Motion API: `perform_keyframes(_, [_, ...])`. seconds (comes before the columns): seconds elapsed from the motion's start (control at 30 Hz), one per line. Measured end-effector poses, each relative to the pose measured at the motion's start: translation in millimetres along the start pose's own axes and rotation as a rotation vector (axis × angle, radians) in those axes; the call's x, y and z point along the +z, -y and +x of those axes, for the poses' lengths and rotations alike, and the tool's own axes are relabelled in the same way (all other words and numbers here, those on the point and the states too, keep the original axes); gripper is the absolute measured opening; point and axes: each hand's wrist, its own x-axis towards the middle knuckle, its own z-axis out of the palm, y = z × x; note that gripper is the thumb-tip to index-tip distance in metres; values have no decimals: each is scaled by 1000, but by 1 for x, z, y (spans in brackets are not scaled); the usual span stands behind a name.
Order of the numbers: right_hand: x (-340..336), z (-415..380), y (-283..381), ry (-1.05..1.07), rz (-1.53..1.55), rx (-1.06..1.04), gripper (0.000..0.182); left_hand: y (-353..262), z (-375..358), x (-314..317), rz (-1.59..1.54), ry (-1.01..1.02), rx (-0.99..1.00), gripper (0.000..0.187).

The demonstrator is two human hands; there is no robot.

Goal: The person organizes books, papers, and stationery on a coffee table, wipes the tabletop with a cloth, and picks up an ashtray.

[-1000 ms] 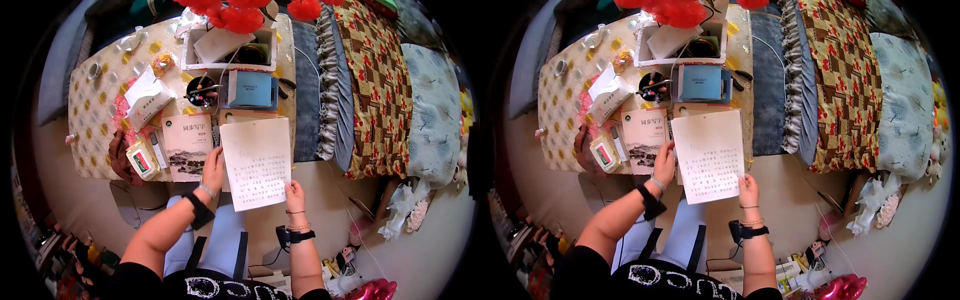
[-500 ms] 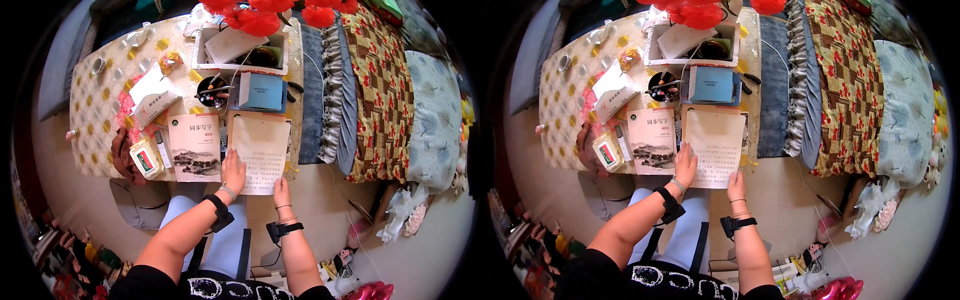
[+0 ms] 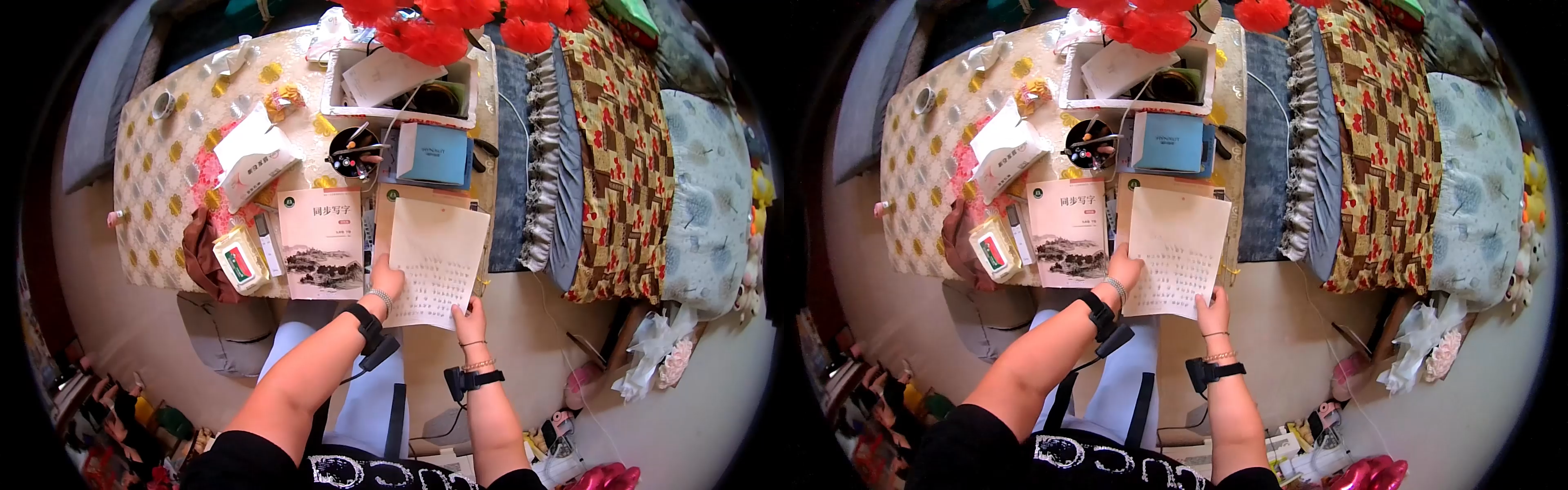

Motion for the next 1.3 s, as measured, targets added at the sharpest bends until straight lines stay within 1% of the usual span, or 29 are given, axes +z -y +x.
perform_keyframes(0.03, [1, -5, -3, -59, -71, -95, 25, -1, -8, -1, -3, -4, -2, 35])
perform_keyframes(0.07, [0, -12, -6, -51, -70, -99, 25, -1, -20, -2, -30, -1, 53, 31])
perform_keyframes(0.13, [-4, -31, 14, -49, 111, -8, 23, -12, -50, -15, -51, -13, 110, 28])
perform_keyframes(0.17, [-1, -41, 25, -56, 340, 2, 25, -15, -64, -22, -221, -23, 230, 24])
perform_keyframes(0.2, [0, -48, 48, -46, 348, -3, 25, -16, -74, -29, -391, -31, 354, 21])
perform_keyframes(0.27, [4, -64, 92, 165, 1072, 61, 22, -8, -88, -65, -382, 67, 454, 16])
perform_keyframes(0.3, [15, -70, 100, 214, 889, -87, 19, -29, -100, -91, -760, 266, 439, 11])
perform_keyframes(0.33, [27, -75, 106, 258, 701, -232, 17, -42, -112, -116, -522, 204, 595, 16])
perform_keyframes(0.4, [59, -64, 119, 289, 571, -333, 8, -37, -110, -159, -346, 121, 738, 24])
perform_keyframes(0.47, [91, -59, 144, 307, 378, -530, 6, -33, -112, -192, -364, 30, 711, 31])
perform_keyframes(0.53, [126, -52, 151, 330, 370, -540, 7, -21, -103, -217, -360, -27, 701, 27])
perform_keyframes(0.6, [159, -34, 140, 339, 349, -537, 8, 2, -82, -221, -500, -80, 681, 25])
perform_keyframes(0.63, [172, -24, 132, 306, 327, -534, 8, 20, -67, -223, -453, -128, 706, 20])
perform_keyframes(0.67, [181, -18, 128, 272, 305, -533, 8, 50, -43, -226, -366, -170, 627, 14])
perform_keyframes(0.7, [182, -21, 137, 194, 160, -642, 10, 60, -33, -224, -463, -168, 519, 10])
perform_keyframes(0.73, [184, -20, 140, 148, 58, -844, 13, 58, -29, -220, -561, -167, 410, 8])
perform_keyframes(0.77, [185, -23, 142, 174, 100, -797, 13, 58, -29, -219, -872, -129, 285, 7])
perform_keyframes(0.8, [185, -28, 142, 199, 137, -745, 13, 48, -33, -213, -446, -249, 533, 7])
perform_keyframes(0.83, [185, -32, 143, 164, 148, -677, 14, 42, -37, -218, -591, -200, 437, 6])
perform_keyframes(0.87, [186, -33, 137, 212, 275, -581, 13, 38, -37, -223, -734, -152, 346, 5])
perform_keyframes(0.9, [181, -35, 142, 256, 289, -555, 12, 38, -35, -225, -490, -200, 584, 5])
perform_keyframes(0.93, [177, -36, 147, 302, 306, -530, 11, 39, -37, -227, -534, -162, 495, 7])
perform_keyframes(0.97, [179, -41, 151, 279, 353, -509, 10, 39, -36, -230, -498, -130, 576, 7])
perform_keyframes(1.0, [181, -40, 153, 249, 353, -548, 12, 34, -39, -233, -455, -96, 651, 7])
perform_keyframes(1.03, [182, -37, 151, 235, 370, -531, 12, 32, -43, -230, -534, -115, 541, 8])
perform_keyframes(1.1, [188, -32, 142, 229, 484, -452, 14, 49, -30, -228, -631, -109, 436, 6])
perform_keyframes(1.13, [191, -27, 135, 186, 384, -572, 13, 49, -27, -226, -730, -114, 371, 7])
perform_keyframes(1.23, [193, -29, 133, 171, 444, -550, 10, 49, -26, -225, -641, -105, 411, 8])
perform_keyframes(1.3, [185, -34, 139, 212, 411, -599, 11, 46, -29, -224, -542, -100, 454, 7])
